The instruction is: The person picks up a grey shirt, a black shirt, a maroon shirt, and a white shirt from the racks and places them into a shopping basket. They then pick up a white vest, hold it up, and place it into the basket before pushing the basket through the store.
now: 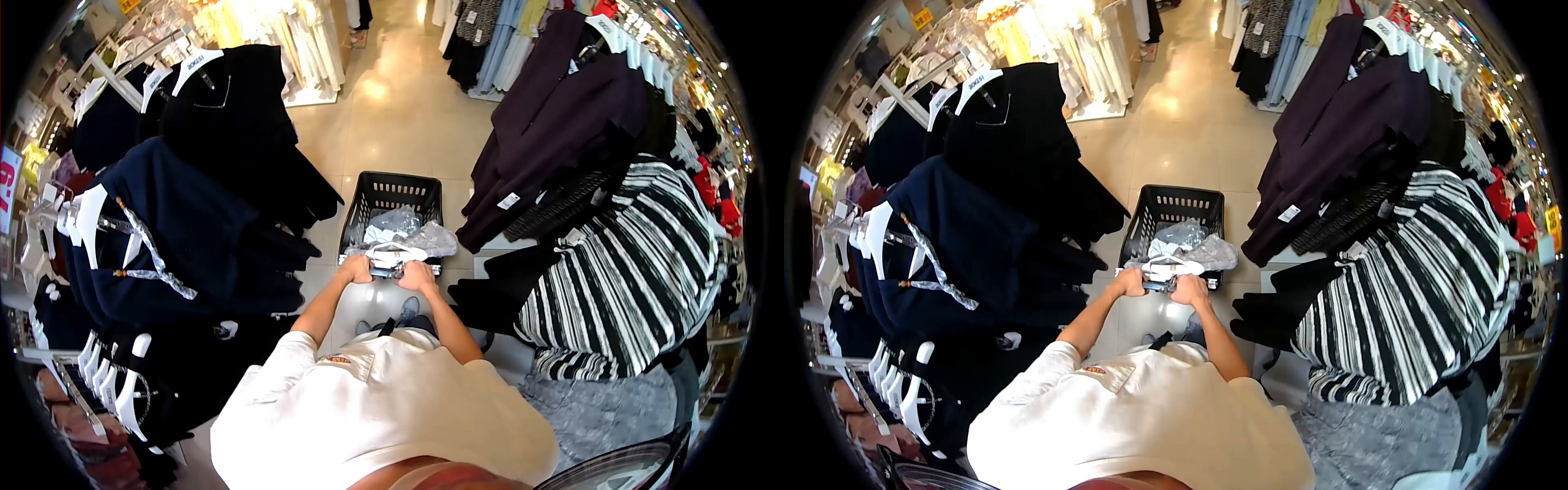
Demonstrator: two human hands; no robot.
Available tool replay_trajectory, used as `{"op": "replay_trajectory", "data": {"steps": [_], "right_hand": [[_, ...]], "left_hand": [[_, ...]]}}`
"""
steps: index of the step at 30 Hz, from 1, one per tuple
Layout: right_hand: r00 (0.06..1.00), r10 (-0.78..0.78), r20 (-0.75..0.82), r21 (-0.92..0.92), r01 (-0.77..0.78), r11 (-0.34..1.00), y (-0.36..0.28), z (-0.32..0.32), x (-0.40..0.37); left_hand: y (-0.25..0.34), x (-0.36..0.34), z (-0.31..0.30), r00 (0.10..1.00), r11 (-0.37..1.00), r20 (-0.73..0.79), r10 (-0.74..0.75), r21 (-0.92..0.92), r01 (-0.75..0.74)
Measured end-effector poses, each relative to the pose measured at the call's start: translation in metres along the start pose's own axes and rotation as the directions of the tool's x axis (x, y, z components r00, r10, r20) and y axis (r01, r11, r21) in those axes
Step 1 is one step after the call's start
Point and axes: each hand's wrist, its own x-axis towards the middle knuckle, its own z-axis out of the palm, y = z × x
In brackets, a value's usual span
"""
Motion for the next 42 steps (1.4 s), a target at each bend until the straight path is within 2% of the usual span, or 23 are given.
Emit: {"op": "replay_trajectory", "data": {"steps": [7, 15, 18, 19, 22, 25, 28, 30, 36, 37, 42], "right_hand": [[0.997, -0.058, 0.052, -0.047, 0.061, 0.997, 0.024, -0.043, 0.033], [0.985, -0.149, 0.086, -0.102, 0.157, 0.982, 0.049, -0.080, 0.082], [0.982, -0.130, 0.139, -0.166, 0.152, 0.974, 0.055, -0.093, 0.104], [0.976, -0.192, 0.100, -0.143, 0.205, 0.968, 0.059, -0.097, 0.110], [0.965, -0.216, 0.148, -0.171, 0.240, 0.956, 0.062, -0.112, 0.131], [0.951, -0.283, 0.127, -0.210, 0.305, 0.929, 0.077, -0.113, 0.160], [0.943, -0.299, 0.144, -0.261, 0.328, 0.908, 0.075, -0.131, 0.179], [0.943, -0.271, 0.192, -0.239, 0.313, 0.919, 0.068, -0.146, 0.188], [0.919, -0.308, 0.244, -0.320, 0.376, 0.869, 0.063, -0.167, 0.225], [0.925, -0.313, 0.216, -0.330, 0.370, 0.868, 0.064, -0.167, 0.232], [0.889, -0.375, 0.263, -0.342, 0.450, 0.825, 0.071, -0.180, 0.271]], "left_hand": [[0.026, 0.026, -0.011, 0.991, 0.994, -0.098, -0.096, -0.060, 0.091], [0.032, 0.073, -0.021, 0.976, 0.971, -0.058, -0.209, -0.128, 0.200], [0.031, 0.093, -0.026, 0.978, 0.970, -0.031, -0.207, -0.136, 0.201], [0.031, 0.099, -0.029, 0.976, 0.968, -0.031, -0.214, -0.144, 0.207], [0.028, 0.114, -0.039, 0.984, 0.963, 0.036, -0.177, -0.202, 0.181], [0.026, 0.131, -0.048, 0.988, 0.956, 0.003, -0.154, -0.252, 0.150], [0.024, 0.147, -0.064, 0.987, 0.943, 0.101, -0.122, -0.300, 0.147], [0.016, 0.163, -0.064, 0.995, 0.951, 0.075, -0.066, -0.298, 0.085], [0.013, 0.182, -0.083, 0.999, 0.924, -0.019, -0.050, -0.380, 0.038], [0.011, 0.187, -0.085, 0.998, 0.924, -0.026, -0.060, -0.380, 0.046], [0.007, 0.207, -0.098, 0.989, 0.889, -0.066, -0.130, -0.449, 0.087]]}}
